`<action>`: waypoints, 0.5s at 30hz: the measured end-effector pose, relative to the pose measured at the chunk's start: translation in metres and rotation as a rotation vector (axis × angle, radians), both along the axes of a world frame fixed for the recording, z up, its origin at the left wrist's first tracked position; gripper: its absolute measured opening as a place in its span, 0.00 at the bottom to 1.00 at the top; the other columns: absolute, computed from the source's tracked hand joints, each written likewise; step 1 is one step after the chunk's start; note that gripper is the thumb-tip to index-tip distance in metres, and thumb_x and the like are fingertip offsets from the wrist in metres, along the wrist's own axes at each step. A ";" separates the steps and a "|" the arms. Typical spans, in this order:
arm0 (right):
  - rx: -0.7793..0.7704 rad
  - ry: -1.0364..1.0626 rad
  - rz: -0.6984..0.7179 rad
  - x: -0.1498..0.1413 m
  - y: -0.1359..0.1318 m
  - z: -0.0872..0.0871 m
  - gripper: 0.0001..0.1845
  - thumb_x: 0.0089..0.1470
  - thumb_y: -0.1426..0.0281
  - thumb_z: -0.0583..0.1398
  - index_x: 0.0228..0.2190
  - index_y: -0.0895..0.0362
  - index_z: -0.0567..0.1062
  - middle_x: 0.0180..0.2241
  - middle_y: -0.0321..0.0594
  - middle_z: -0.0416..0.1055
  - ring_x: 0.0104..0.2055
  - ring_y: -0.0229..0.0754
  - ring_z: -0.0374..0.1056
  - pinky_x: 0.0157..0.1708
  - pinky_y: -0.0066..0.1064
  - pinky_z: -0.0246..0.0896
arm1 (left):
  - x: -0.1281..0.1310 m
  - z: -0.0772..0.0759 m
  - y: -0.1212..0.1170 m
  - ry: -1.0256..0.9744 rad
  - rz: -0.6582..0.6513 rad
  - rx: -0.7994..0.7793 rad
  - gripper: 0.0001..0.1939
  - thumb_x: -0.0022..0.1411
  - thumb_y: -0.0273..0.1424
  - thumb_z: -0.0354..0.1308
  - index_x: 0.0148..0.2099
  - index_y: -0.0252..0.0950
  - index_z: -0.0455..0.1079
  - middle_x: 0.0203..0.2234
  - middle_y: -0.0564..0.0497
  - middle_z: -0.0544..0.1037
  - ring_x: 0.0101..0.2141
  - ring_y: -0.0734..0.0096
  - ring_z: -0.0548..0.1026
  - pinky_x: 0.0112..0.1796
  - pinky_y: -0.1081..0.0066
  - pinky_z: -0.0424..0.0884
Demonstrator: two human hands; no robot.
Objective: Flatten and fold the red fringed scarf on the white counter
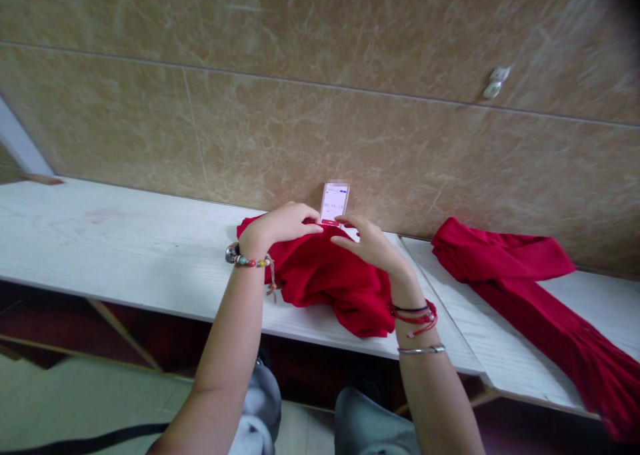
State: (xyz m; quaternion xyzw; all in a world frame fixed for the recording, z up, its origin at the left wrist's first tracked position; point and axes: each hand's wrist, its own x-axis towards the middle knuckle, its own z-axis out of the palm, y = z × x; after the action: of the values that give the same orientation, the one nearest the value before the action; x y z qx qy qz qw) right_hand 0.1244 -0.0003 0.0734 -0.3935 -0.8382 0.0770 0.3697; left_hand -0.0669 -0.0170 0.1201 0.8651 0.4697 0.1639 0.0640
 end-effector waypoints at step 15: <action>-0.065 0.041 -0.027 0.015 0.004 0.002 0.11 0.46 0.73 0.59 0.35 0.58 0.75 0.33 0.40 0.76 0.35 0.40 0.70 0.37 0.30 0.62 | -0.008 -0.001 0.002 -0.016 0.019 0.002 0.12 0.58 0.33 0.49 0.33 0.33 0.72 0.27 0.51 0.76 0.27 0.74 0.68 0.29 0.75 0.59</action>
State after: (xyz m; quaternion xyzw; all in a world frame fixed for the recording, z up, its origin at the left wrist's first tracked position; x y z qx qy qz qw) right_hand 0.1391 0.0033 0.0753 -0.4151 -0.8221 0.1072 0.3746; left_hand -0.0752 -0.0148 0.1188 0.8593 0.4774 0.1717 0.0654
